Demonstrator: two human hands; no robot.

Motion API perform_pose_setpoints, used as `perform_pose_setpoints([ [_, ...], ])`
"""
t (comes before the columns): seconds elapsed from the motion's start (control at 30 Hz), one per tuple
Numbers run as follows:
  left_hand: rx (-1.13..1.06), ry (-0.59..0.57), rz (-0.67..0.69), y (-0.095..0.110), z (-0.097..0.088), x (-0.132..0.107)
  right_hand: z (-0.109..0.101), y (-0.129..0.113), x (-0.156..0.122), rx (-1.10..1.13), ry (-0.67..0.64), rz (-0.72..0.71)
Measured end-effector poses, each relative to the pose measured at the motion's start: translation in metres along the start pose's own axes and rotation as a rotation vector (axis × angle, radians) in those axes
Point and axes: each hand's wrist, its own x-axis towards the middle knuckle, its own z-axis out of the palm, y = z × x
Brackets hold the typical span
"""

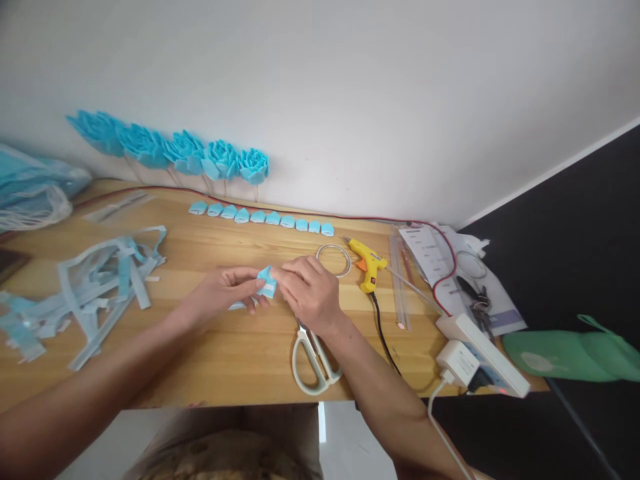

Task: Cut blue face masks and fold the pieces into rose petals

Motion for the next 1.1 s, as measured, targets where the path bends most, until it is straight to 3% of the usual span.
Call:
perform_pose_setpoints([
  [0.37,-0.065,0.123,-0.039,-0.0014,-0.0011,0.0010,-0.0005,-0.0028,0.0034,0.044,-0.099,0.053],
  [0.83,-0.044,0.104,-0.025,-0.0049,-0.0035,0.0020,-0.0080,-0.0035,0.0084,0.244,-0.204,0.104],
  [0.93,-0.047,0.111,-0.019,-0.0087,-0.0052,0.0044,-0.0076,-0.0044,0.0070,0.329,-0.182,0.251],
  [1.1,0.045,0.169,-0.003,-0.0058,-0.0042,0.0044,-0.0020,-0.0029,0.0029,0.562,-0.174,0.643],
])
